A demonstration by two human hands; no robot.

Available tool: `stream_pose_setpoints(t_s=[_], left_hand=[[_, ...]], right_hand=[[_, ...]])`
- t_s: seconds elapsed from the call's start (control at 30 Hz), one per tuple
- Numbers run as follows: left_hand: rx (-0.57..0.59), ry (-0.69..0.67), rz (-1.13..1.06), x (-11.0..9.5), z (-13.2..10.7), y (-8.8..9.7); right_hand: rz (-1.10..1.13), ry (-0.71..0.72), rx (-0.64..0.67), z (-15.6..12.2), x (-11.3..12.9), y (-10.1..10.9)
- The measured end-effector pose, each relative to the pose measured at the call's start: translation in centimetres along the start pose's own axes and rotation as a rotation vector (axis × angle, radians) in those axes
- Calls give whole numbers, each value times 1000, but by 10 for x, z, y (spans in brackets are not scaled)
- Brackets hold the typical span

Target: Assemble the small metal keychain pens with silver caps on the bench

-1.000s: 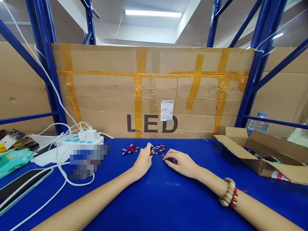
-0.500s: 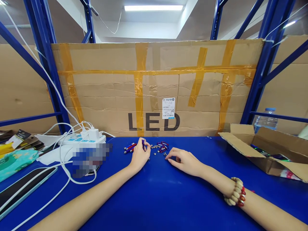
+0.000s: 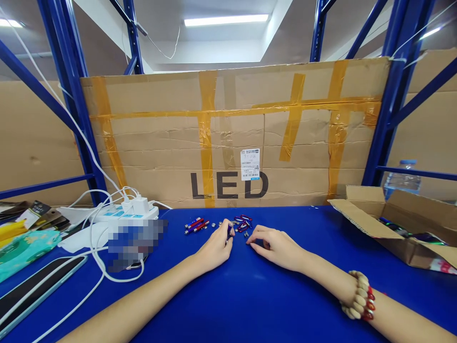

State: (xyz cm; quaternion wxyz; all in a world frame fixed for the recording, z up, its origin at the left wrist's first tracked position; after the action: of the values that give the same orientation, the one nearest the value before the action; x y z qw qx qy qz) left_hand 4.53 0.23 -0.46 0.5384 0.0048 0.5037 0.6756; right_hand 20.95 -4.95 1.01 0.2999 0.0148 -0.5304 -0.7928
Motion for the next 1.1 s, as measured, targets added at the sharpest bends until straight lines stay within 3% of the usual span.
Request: stream_pose_setpoints(t_s=[0.1, 0.27, 0.53, 0.83, 1.1], left_hand=[[15, 22, -118, -10, -1, 0], [-54, 140, -373, -25, -4, -2], [-23, 301, -674, -15, -2, -13], [-42, 420, -757, -14, -4, -10], [-35, 371, -695, -15, -2, -9]], right_hand=[[7, -18, -40, 1, 0, -1], [58, -26, -145, 2, 5, 4], [26, 59, -95, -1, 24, 4], [71, 25, -88, 1, 27, -1], [-7, 69, -114, 1, 22, -2]])
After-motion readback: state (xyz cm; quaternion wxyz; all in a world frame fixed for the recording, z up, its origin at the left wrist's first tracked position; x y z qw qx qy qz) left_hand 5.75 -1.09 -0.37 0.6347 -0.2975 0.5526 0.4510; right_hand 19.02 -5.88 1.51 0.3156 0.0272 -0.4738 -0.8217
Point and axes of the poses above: each hand's wrist, its own z-axis towards the middle knuckle, its own y-axis out of the back of the hand, x = y × z, the point moved 3 cm from there along z, towards the middle knuckle, and after that the axes turned 6 degrees about -x, right-handed, at the moved point
